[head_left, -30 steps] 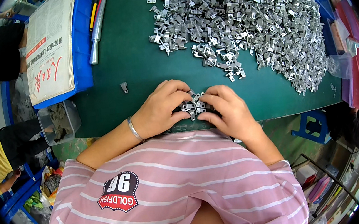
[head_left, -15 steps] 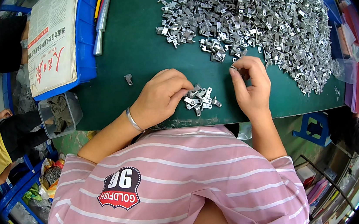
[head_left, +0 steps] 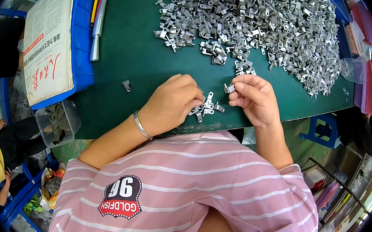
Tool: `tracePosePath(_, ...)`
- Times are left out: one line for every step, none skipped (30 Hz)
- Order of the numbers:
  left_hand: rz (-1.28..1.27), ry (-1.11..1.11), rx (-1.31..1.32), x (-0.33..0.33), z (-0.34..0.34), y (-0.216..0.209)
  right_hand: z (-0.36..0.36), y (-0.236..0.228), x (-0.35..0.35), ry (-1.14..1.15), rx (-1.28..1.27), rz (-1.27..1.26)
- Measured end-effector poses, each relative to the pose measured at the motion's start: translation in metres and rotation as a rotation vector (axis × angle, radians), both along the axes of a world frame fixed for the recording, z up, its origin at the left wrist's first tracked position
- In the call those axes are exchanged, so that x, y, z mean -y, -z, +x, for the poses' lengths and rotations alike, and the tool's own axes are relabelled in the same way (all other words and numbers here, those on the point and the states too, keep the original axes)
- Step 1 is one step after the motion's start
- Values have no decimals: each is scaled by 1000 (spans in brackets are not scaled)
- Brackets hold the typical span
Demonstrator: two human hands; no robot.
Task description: The person sorts small metal hardware components by hand, selecting individual pieces from a large pile and grouping them on the table.
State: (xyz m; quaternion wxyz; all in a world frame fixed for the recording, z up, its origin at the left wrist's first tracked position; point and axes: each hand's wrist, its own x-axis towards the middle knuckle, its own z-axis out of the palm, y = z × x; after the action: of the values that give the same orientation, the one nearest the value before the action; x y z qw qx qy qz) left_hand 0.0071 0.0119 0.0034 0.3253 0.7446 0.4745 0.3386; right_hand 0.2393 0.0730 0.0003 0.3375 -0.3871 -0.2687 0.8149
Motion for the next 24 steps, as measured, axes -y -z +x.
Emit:
tracePosePath(-4,-3,6,0,0,-1,0,0,0,1,-12,-12)
tracePosePath(-8,-6,13,-1,0,-1,-1,0,0,1,-25,-24)
tracePosePath(-12,-8,19,-1,0,-2,-2,-1,1,-1,49,30)
tracePosePath(-10,-10,13,-2,-1,-2,-4,-3,4,-3,121,87)
tracePosePath(-9,-11,7,-2,-1,-1,-6,-5,6,-4,194,144)
tracePosePath(-7,-12,1,-2,-1,-1,-10,-2,12,-33,278,368)
tracePosePath(-13,-21,2,-2,0,0,-11,0,17,-61,363,596)
tracePosePath(-20,-30,2,-1,0,0,-11,-12,16,-193,589,811)
tracePosePath(-26,-38,2,-2,0,1,-12,-8,14,-241,586,1035)
tracePosePath(-14,-40,5,-2,0,2,-12,-9,16,-252,579,1054)
tracePosePath(-21,-47,11,-3,0,1,-13,-10,18,-264,572,1073)
tracePosePath(-28,-53,17,-4,1,0,-11,-9,15,-199,663,1177)
tracePosePath(-35,-64,22,-4,1,-1,-10,-7,9,-134,752,1281)
tracePosePath(-15,-63,15,-6,1,-2,-9,-4,2,-11,867,1380)
tracePosePath(5,-64,8,-10,2,-1,-6,-1,-3,31,987,1407)
tracePosePath(26,-63,0,-14,3,-1,-7,-3,-7,34,1069,1379)
tracePosePath(47,-105,3,-19,7,-3,-7,-4,-10,36,1150,1350)
tracePosePath(69,-147,6,-25,13,-6,-5,2,-12,18,1203,1353)
tracePosePath(91,-188,11,-32,18,-7,-6,2,-13,10,1222,1366)
tracePosePath(182,-199,-57,-41,21,-6,-6,1,-13,3,1240,1378)
tracePosePath(191,-200,-78,-47,22,-5,-7,1,-14,-5,1259,1390)
tracePosePath(197,-198,-98,-53,24,-3,-5,2,-14,-26,1220,1366)
tracePosePath(204,-196,-117,-59,25,0,-6,2,-13,-26,1214,1381)
tracePosePath(231,-201,-123,-64,25,4,-7,2,-13,-25,1208,1396)
